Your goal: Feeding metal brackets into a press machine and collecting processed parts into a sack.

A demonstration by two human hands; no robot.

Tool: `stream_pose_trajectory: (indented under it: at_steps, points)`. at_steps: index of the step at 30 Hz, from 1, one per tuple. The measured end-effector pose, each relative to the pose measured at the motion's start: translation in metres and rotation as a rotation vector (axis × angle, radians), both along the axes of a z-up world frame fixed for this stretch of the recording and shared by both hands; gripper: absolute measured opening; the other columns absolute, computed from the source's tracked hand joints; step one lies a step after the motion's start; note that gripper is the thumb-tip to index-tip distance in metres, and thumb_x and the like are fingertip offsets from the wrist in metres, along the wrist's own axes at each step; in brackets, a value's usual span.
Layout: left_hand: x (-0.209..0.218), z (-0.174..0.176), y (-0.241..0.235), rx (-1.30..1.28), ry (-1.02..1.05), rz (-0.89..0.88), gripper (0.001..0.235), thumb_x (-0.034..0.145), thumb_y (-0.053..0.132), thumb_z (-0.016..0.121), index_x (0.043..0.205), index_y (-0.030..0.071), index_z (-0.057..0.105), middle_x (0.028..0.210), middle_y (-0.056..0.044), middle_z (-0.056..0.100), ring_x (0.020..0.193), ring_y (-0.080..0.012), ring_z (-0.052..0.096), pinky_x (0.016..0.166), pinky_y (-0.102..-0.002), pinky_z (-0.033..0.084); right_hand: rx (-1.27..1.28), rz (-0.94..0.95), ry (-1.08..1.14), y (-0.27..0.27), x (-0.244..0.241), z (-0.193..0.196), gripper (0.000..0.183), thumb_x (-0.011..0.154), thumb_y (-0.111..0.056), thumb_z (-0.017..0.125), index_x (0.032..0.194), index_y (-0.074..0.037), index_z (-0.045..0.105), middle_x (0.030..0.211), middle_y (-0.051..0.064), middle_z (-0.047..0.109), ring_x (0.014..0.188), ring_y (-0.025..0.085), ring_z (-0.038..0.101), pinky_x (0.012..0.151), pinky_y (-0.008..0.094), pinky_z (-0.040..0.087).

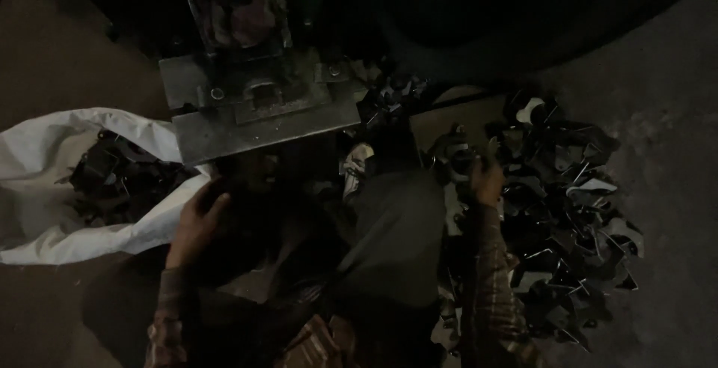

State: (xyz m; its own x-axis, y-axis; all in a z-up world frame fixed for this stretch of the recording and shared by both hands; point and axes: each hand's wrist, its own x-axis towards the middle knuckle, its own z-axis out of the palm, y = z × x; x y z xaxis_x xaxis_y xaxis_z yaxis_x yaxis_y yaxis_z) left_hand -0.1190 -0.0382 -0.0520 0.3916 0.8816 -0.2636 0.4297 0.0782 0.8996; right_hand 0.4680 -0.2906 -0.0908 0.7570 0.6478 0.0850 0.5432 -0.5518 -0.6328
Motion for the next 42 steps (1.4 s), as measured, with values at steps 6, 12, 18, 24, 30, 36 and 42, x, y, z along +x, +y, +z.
stream_pose_trajectory:
  at_steps: [6, 12, 18, 24, 30, 36, 42]
  points:
    - [0.019, 0.020, -0.015, -0.063, 0.135, -0.019, 0.057, 0.097, 0.033, 0.065, 0.147, 0.006, 0.056, 0.140, -0.017, 0.065, 0.130, -0.0283, 0.060, 0.107, -0.040, 0.045, -0.327, -0.057, -0.485, 0.034, 0.038, -0.016, 0.051, 0.098, -0.030, 0.060, 0.144, -0.008, 0.063, 0.151, 0.023, 0.053, 0.139, 0.051, 0.041, 0.112, 0.066, 0.031]
    - [0.007, -0.021, -0.022, -0.013, 0.059, -0.059, 0.061, 0.098, 0.036, 0.065, 0.147, 0.003, 0.054, 0.144, -0.021, 0.061, 0.132, -0.0305, 0.057, 0.107, -0.041, 0.046, -0.760, 0.253, -0.778, 0.034, 0.117, -0.074, 0.052, 0.095, -0.043, 0.052, 0.136, -0.015, 0.068, 0.159, 0.016, 0.044, 0.147, 0.048, 0.027, 0.117, 0.074, 0.013]
    - [0.040, -0.004, -0.031, -0.097, -0.113, -0.041, 0.056, 0.097, 0.025, 0.068, 0.146, 0.003, 0.055, 0.136, -0.014, 0.070, 0.126, -0.0223, 0.065, 0.106, -0.035, 0.050, -0.639, 0.352, -0.937, 0.056, 0.117, -0.045, 0.037, 0.095, -0.031, 0.059, 0.121, -0.010, 0.073, 0.125, 0.015, 0.065, 0.107, 0.037, 0.055, 0.083, 0.058, 0.041]
    - [0.134, 0.086, -0.038, 0.266, -0.357, -0.058, 0.056, 0.100, 0.021, 0.069, 0.148, -0.001, 0.050, 0.143, -0.019, 0.062, 0.129, -0.0321, 0.062, 0.104, -0.040, 0.052, -0.327, 0.341, -0.601, 0.133, -0.075, 0.100, 0.039, 0.110, -0.026, 0.065, 0.087, 0.005, 0.070, 0.077, 0.020, 0.068, 0.062, 0.029, 0.062, 0.056, 0.041, 0.048]
    - [0.169, 0.044, -0.017, 0.455, -0.212, 0.177, 0.048, 0.111, 0.028, 0.063, 0.149, 0.001, 0.053, 0.145, -0.023, 0.062, 0.129, -0.0409, 0.067, 0.101, -0.043, 0.056, 0.060, 0.412, -0.287, 0.208, -0.261, 0.133, 0.038, 0.103, -0.028, 0.066, 0.090, 0.006, 0.074, 0.068, 0.027, 0.065, 0.055, 0.041, 0.064, 0.048, 0.047, 0.049]
    - [0.148, 0.050, 0.020, 0.426, -0.297, 0.231, 0.062, 0.109, 0.023, 0.060, 0.161, 0.003, 0.033, 0.153, -0.023, 0.057, 0.094, -0.0327, 0.066, 0.078, -0.039, 0.055, -0.068, 0.365, -0.067, 0.241, -0.285, 0.106, 0.049, 0.107, -0.034, 0.061, 0.087, 0.009, 0.072, 0.066, 0.030, 0.065, 0.057, 0.044, 0.063, 0.058, 0.054, 0.049]
    - [0.148, 0.031, 0.042, 0.363, -0.404, 0.165, 0.064, 0.112, 0.015, 0.053, 0.167, 0.005, 0.022, 0.135, -0.024, 0.063, 0.094, -0.0250, 0.067, 0.082, -0.036, 0.058, 0.157, 0.487, -0.124, 0.258, -0.276, 0.088, 0.043, 0.108, -0.031, 0.062, 0.104, 0.010, 0.073, 0.085, 0.030, 0.070, 0.070, 0.045, 0.068, 0.061, 0.052, 0.054]
